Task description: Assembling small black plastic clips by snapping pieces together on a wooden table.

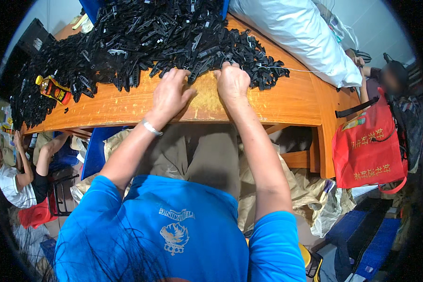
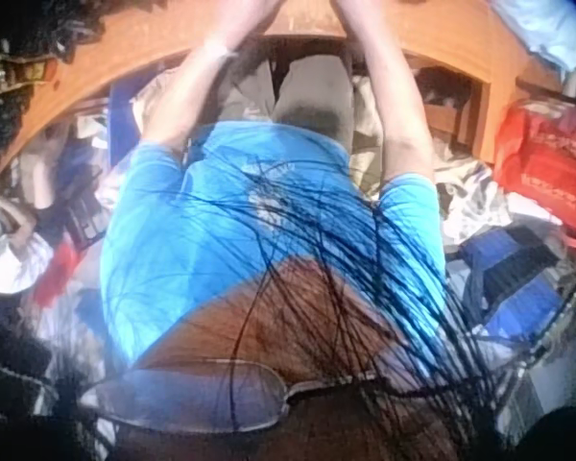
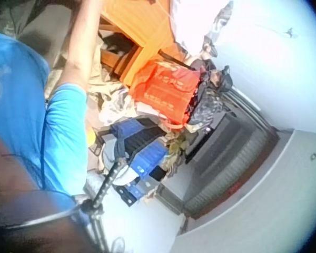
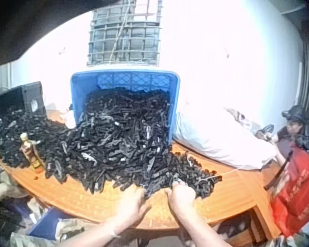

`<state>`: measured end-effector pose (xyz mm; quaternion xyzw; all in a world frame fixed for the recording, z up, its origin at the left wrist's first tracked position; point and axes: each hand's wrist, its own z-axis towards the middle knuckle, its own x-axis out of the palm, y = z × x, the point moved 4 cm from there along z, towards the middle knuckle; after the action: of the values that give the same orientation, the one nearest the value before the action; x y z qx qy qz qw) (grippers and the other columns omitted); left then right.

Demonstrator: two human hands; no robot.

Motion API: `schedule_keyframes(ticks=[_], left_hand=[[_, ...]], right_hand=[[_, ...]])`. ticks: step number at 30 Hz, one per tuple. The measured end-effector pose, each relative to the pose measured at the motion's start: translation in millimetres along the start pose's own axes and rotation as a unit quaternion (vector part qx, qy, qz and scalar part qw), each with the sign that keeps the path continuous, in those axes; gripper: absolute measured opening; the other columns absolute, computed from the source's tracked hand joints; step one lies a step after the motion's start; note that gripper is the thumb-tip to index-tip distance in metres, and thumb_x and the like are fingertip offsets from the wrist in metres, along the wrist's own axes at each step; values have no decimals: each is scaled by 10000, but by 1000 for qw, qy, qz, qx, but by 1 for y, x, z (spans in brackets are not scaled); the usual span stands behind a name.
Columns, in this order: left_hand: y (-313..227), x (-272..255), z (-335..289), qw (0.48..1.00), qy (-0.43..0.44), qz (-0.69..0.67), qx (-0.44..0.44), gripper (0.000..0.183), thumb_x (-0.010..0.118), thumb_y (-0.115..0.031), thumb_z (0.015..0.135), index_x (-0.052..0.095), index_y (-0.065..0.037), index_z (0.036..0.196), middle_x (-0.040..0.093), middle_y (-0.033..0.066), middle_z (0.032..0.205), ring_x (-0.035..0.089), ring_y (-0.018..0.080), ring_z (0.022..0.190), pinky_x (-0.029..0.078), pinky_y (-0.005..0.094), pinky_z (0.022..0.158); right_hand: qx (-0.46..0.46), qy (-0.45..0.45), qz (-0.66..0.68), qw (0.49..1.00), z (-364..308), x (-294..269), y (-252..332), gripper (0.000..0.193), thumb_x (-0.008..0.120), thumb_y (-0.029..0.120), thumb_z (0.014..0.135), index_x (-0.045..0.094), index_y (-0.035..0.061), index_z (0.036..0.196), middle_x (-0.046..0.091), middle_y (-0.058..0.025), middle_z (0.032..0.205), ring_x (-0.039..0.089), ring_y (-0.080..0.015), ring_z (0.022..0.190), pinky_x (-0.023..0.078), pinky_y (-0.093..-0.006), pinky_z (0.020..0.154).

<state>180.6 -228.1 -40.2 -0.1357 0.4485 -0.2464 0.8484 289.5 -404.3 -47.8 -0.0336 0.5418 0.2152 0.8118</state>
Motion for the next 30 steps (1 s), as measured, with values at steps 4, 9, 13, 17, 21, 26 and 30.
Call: schedule_keyframes(ticks=[4, 9, 13, 17, 21, 26, 30], left_hand=[[7, 25, 11, 998, -7, 45, -35, 375, 870, -148, 812, 681, -33, 1116, 646, 178, 1034, 643, 388, 1034, 532, 484, 903], [20, 16, 2, 997, -34, -3, -64, 234, 774, -116, 908, 710, -35, 1119, 712, 202, 1027, 699, 399, 990, 562, 481, 856], [33, -10, -18, 993, -17, -30, -116, 183, 693, -162, 996, 742, -43, 1126, 762, 200, 935, 746, 387, 878, 581, 463, 778], [47, -27, -33, 994, 24, 21, -108, 216, 734, -198, 978, 763, -55, 1136, 736, 175, 962, 714, 371, 918, 558, 455, 806], [40, -33, -31, 993, -16, 23, -113, 231, 827, -256, 912, 783, -83, 1057, 685, 112, 963, 655, 342, 959, 535, 431, 848], [37, -29, -36, 994, 5, 64, -83, 237, 875, -225, 844, 766, -74, 991, 671, 104, 963, 646, 331, 984, 536, 444, 834], [33, -29, -38, 998, 35, 28, -46, 199, 865, -168, 835, 772, -76, 984, 672, 97, 978, 643, 332, 989, 535, 438, 836]], right_hand=[[13, -17, -11, 1000, 3, 11, 2, 318, 824, 309, 897, 718, 47, 1043, 740, -205, 1012, 759, -405, 869, 611, -492, 772], [1, 10, 37, 999, -6, 13, -6, 283, 822, 187, 886, 700, 51, 1102, 716, -212, 1058, 739, -420, 946, 596, -492, 821], [-27, 31, 68, 997, -30, -3, -2, 271, 840, 176, 869, 750, 32, 1079, 727, -192, 1086, 725, -401, 995, 579, -474, 854], [-51, 0, 97, 994, -44, -6, -4, 284, 870, 186, 825, 735, 15, 1008, 712, -190, 1044, 702, -386, 1024, 571, -483, 874], [-47, 6, 78, 996, -43, -7, -3, 272, 857, 188, 843, 721, 5, 992, 716, -189, 1026, 703, -391, 1012, 573, -479, 857], [-86, 19, 182, 979, -45, -23, 32, 260, 841, 201, 863, 751, 39, 1045, 715, -161, 991, 711, -382, 969, 575, -472, 833], [-168, 54, 209, 962, -48, -20, 52, 228, 832, 200, 871, 794, 94, 1069, 713, -132, 980, 713, -364, 961, 575, -466, 827]])
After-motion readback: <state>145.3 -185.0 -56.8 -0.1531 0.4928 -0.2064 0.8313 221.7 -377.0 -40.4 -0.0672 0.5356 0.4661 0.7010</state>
